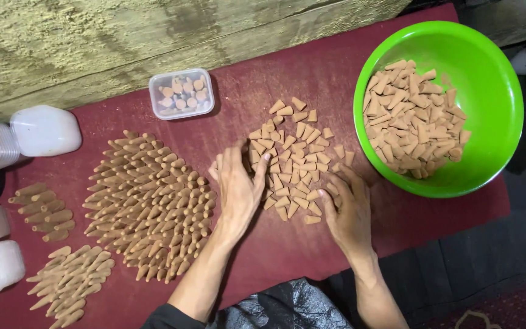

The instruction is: Sorting and arranging incense cones into organized piles on a work surface

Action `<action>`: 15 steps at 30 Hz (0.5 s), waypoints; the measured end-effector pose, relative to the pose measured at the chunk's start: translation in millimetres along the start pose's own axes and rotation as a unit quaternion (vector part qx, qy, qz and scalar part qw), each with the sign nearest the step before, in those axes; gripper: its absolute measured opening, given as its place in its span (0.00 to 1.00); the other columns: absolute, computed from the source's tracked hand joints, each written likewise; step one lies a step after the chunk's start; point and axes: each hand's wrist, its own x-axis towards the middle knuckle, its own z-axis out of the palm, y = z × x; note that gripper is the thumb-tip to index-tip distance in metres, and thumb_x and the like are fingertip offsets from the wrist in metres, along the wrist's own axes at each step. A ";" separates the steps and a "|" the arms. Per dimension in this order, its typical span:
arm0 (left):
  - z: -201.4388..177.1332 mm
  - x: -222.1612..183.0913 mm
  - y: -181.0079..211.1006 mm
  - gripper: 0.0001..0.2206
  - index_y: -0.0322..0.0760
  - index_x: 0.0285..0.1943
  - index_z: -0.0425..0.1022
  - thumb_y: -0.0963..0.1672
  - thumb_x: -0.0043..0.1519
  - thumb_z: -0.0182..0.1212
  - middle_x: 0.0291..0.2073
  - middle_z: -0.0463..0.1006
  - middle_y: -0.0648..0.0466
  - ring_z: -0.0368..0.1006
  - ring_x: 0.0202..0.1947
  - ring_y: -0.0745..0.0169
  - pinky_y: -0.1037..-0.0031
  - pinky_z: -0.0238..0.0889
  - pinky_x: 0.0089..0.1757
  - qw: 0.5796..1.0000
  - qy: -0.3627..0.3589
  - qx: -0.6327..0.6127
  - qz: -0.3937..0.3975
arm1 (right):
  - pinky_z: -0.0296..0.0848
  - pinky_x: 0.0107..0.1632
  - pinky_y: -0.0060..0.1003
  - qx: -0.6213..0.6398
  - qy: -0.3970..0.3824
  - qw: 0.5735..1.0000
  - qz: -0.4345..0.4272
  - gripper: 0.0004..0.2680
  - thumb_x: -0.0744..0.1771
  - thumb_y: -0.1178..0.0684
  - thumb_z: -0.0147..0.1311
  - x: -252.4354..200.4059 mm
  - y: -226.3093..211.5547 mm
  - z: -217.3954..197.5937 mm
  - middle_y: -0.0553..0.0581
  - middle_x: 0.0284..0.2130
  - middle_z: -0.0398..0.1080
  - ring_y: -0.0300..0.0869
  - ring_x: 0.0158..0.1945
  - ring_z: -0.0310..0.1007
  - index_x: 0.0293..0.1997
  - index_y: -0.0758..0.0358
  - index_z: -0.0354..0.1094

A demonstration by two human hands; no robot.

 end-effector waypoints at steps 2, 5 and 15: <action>8.6 3.4 -10.0 0.21 0.37 0.57 0.73 0.54 0.65 0.63 0.43 0.75 0.48 0.69 0.47 0.49 0.52 0.52 0.55 1.000 -0.004 0.027 -0.015 | 0.68 0.60 0.53 0.002 0.000 1.000 0.007 0.12 0.67 0.49 0.62 5.3 -5.5 -4.3 0.62 0.55 0.68 0.58 0.59 0.70 0.55 0.58 0.74; 12.7 9.3 -15.2 0.19 0.42 0.51 0.77 0.57 0.65 0.62 0.41 0.73 0.52 0.68 0.46 0.53 0.53 0.52 0.54 0.997 -0.015 0.052 -0.046 | 0.68 0.60 0.54 0.028 0.006 0.999 0.021 0.13 0.67 0.49 0.62 8.0 3.3 -2.9 0.63 0.55 0.68 0.59 0.59 0.70 0.56 0.59 0.73; 12.8 13.2 -14.4 0.14 0.45 0.51 0.81 0.49 0.59 0.70 0.44 0.75 0.53 0.67 0.50 0.53 0.54 0.48 0.55 0.994 -0.034 -0.016 -0.098 | 0.68 0.57 0.60 0.034 0.082 0.994 0.064 0.15 0.67 0.52 0.63 5.0 29.7 6.3 0.71 0.52 0.70 0.67 0.56 0.72 0.57 0.70 0.68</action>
